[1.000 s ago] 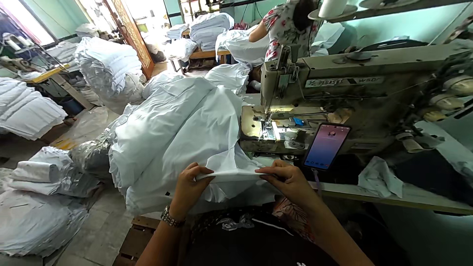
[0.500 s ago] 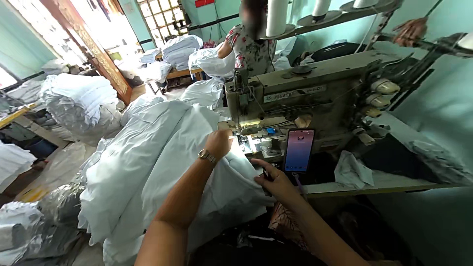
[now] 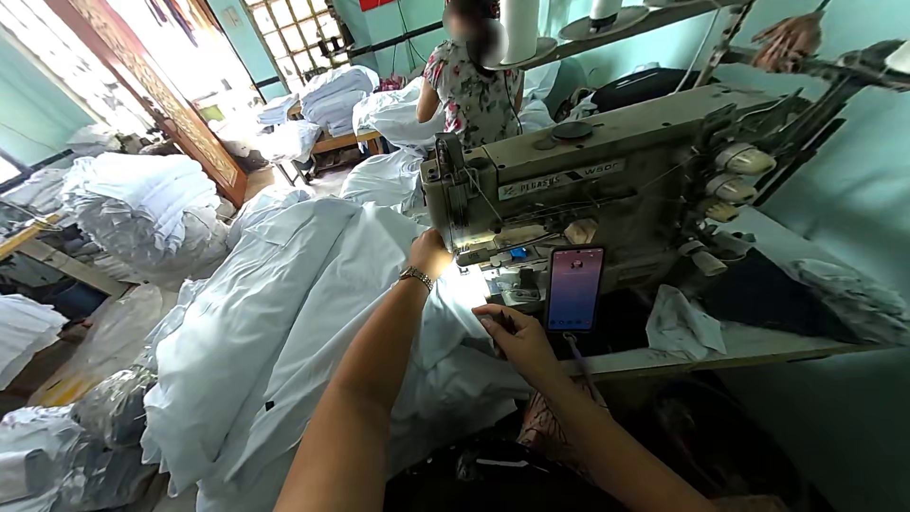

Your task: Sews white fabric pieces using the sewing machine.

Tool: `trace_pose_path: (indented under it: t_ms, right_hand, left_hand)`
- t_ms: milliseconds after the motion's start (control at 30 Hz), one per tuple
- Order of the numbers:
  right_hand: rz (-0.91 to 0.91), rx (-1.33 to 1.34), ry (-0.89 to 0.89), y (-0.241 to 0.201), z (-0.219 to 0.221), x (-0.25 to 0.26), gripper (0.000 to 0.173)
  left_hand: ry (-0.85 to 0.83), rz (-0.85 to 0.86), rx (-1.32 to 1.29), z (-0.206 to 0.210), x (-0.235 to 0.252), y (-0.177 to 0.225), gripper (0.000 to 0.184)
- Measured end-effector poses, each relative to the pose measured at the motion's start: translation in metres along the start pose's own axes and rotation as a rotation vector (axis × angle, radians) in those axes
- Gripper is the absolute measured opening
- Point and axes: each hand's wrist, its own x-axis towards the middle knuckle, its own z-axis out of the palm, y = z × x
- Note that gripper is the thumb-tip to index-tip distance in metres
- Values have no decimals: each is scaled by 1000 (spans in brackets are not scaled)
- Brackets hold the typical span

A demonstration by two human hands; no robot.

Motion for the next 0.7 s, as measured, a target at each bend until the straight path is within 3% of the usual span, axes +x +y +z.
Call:
trace_pose_path:
  t_ms: [267,400,467,600,667,700]
  right_hand:
    - [27,-1,-36,1,2,12,23]
    - [77,12,-28,0,3,27,20]
    - [89,45,-21,-3,2,30,19]
    - [97,102,-8,-1,5,30,21]
    - [98,111,-7,-1,8,29,23]
    - [95,99,-4,-1,9,29,24]
  left_hand:
    - [-15,135,-19,-4,18,-11,35]
    - [153,169,-143,-8,21,-26,25]
    - [160,143,-177,-21,-6,-37,34]
    - [-35,-49,-33,-29,-102,-67,75]
    - [-111,-77,37,-35,-121,-69,71]
    - [-63,-39,80,-43,-119,-69,63]
